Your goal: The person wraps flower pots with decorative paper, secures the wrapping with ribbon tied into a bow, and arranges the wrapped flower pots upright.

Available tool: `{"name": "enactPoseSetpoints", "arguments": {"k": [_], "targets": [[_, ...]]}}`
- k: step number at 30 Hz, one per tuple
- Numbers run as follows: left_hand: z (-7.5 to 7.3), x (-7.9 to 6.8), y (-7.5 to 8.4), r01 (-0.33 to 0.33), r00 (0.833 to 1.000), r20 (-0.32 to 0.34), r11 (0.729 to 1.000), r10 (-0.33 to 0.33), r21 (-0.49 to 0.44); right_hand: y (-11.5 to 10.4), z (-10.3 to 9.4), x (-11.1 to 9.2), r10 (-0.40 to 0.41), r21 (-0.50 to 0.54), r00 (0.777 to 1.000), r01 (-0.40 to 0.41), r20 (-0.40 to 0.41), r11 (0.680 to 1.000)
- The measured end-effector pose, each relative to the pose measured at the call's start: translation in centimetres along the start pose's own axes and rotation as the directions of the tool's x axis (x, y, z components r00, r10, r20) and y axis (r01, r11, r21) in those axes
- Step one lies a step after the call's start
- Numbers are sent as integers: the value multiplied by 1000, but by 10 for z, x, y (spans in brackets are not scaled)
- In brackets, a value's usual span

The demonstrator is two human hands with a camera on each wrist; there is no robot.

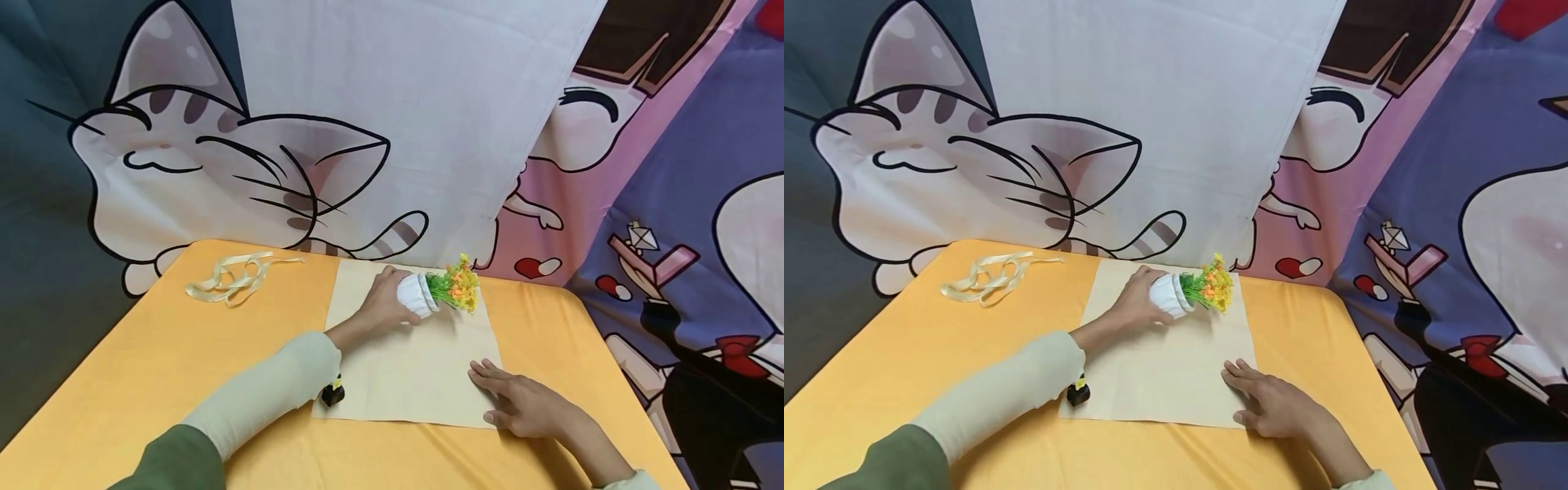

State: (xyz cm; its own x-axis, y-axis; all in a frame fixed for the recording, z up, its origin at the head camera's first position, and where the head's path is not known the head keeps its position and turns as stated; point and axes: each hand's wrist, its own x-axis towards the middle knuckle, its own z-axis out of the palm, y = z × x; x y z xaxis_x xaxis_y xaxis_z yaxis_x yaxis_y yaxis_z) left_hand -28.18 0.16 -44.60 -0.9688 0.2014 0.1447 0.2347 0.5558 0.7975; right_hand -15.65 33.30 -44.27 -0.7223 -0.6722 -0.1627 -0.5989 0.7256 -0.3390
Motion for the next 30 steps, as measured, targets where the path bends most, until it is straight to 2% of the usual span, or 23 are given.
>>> {"name": "enactPoseSetpoints", "arguments": {"k": [3, 7, 10, 14, 17, 21, 30], "targets": [[8, 5, 2, -40, 999, 7, 999, 40, 17, 0, 0, -1, -11, -5, 1000, 11, -9, 1000], [34, 29, -20, -103, 995, -8, 994, 103, 35, 0, -1, 0, -14, -1, 1000, 14, -7, 1000], [57, 51, -41, -120, 993, -5, 988, 121, 94, -1, -2, 0, -14, -6, 1000, 14, -6, 1000], [74, 66, -50, -132, 991, 25, 966, 130, 223, -2, -1, 0, -14, -19, 1000, 14, -5, 1000], [83, 71, -50, -138, 990, 43, 950, 131, 279, -2, 0, 0, -14, -25, 1000, 14, -7, 1000], [89, 73, -48, -147, 989, 71, 948, 132, 282, -2, 1, 1, -9, -27, 1000, 9, -2, 1000], [93, 74, -38, -143, 987, 121, 934, 109, 329, -2, -1, 2, -6, -24, 1000, 6, 9, 1000]]}}
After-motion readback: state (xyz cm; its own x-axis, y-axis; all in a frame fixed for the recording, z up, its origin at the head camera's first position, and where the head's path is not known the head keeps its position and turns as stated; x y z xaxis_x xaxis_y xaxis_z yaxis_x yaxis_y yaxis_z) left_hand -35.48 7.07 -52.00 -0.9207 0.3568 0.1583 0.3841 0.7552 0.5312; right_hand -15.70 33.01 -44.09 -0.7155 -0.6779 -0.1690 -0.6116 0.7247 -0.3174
